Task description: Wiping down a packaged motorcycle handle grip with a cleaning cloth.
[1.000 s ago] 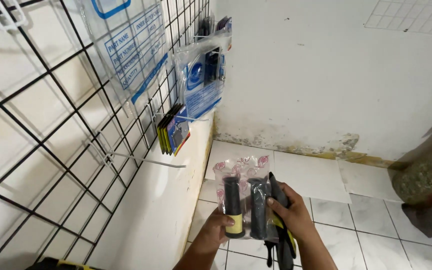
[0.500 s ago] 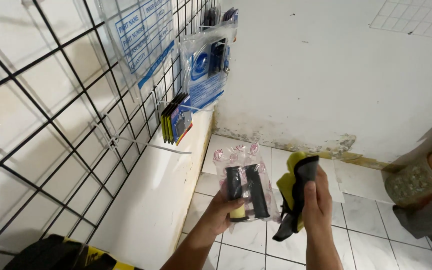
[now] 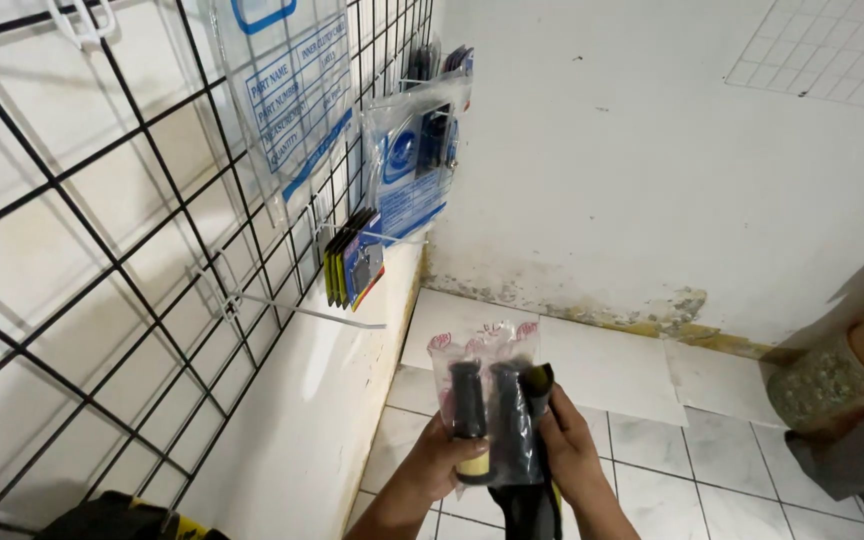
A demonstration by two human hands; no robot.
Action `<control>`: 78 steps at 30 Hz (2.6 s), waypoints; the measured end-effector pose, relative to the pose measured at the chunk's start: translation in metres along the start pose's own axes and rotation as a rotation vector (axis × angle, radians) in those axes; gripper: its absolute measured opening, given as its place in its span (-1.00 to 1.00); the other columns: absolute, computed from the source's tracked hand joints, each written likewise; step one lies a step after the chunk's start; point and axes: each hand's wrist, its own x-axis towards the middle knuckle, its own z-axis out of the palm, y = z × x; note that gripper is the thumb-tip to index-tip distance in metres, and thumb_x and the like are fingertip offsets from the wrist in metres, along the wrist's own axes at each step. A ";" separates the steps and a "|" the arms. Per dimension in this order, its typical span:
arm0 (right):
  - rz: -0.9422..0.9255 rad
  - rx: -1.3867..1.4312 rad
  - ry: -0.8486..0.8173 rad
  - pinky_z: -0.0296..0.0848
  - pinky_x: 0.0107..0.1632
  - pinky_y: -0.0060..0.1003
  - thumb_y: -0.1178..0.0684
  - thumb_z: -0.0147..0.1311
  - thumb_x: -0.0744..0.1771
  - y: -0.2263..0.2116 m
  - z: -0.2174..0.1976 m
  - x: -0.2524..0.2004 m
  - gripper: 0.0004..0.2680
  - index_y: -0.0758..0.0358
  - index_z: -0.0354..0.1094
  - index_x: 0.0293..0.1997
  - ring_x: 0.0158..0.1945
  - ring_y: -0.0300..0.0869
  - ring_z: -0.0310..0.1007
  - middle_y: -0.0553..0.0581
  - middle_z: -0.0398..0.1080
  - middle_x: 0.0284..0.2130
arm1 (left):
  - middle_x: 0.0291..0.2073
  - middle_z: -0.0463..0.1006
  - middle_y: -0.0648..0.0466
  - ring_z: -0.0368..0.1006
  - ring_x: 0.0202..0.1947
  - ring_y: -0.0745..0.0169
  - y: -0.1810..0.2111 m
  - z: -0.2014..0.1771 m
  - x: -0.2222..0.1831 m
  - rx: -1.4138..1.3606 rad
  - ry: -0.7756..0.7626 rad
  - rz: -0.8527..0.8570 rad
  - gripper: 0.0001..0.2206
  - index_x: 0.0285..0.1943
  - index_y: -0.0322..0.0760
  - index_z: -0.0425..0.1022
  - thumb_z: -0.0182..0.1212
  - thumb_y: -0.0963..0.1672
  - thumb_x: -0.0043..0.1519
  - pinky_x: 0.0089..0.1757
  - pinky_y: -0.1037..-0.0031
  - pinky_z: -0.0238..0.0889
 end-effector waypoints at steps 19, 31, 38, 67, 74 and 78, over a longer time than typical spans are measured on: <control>0.092 0.500 0.259 0.37 -0.12 -0.30 0.33 0.13 0.30 -0.002 -0.040 0.013 -0.79 0.45 0.44 0.03 -0.25 -0.14 0.41 0.21 0.50 -0.25 | 0.35 0.32 -0.23 0.26 0.37 -0.19 0.032 0.044 -0.013 0.354 -0.324 -0.104 -0.05 0.56 -0.27 -0.03 0.53 -0.05 0.01 0.21 0.01 0.26; 0.027 0.563 0.140 0.38 -0.09 -0.30 0.37 0.11 0.30 0.001 -0.018 0.011 -0.80 0.42 0.43 0.01 -0.23 -0.15 0.42 0.19 0.49 -0.23 | 0.21 0.58 -0.15 0.53 0.09 0.08 0.059 0.056 0.002 0.465 0.026 0.145 -0.62 0.19 -0.34 0.57 0.24 -0.06 0.25 0.11 0.24 0.38; 0.021 0.447 0.131 0.37 -0.07 -0.29 0.38 0.13 0.27 0.000 -0.018 0.011 -0.78 0.43 0.42 0.01 -0.19 -0.13 0.40 0.19 0.48 -0.20 | -0.13 0.66 -0.13 0.55 -0.12 0.15 0.062 0.065 0.000 0.324 0.131 0.146 -0.58 0.13 -0.44 0.62 0.10 0.00 0.33 -0.13 0.47 0.37; -0.376 -0.524 0.122 0.54 0.06 -0.27 0.43 0.06 0.15 -0.048 -0.023 -0.004 -0.60 0.29 0.50 0.06 0.13 -0.02 0.45 0.15 0.46 0.13 | 0.01 0.64 -0.22 0.58 -0.03 0.04 0.036 0.083 -0.010 0.360 0.230 0.253 -0.52 0.23 -0.44 0.47 -0.13 0.02 0.40 0.01 0.23 0.48; -0.773 -0.692 0.426 0.30 0.18 -0.11 0.21 0.20 0.27 -0.052 -0.005 -0.047 -0.81 -0.02 0.53 -0.10 0.18 -0.10 0.34 0.07 0.39 0.15 | 0.18 0.58 -0.22 0.51 0.17 0.01 0.028 0.085 -0.003 0.241 0.205 0.294 -0.53 0.26 -0.48 0.41 -0.09 0.01 0.39 0.20 0.21 0.35; -0.738 -0.720 0.045 0.13 0.39 0.09 0.21 0.15 0.16 -0.072 0.021 -0.055 -0.63 -0.01 0.55 0.04 0.23 0.01 0.29 -0.04 0.44 0.13 | 0.09 0.59 -0.15 0.48 0.03 0.17 0.015 0.084 -0.003 0.106 0.238 0.267 -0.58 0.23 -0.53 0.48 -0.05 -0.05 0.41 0.09 0.40 0.33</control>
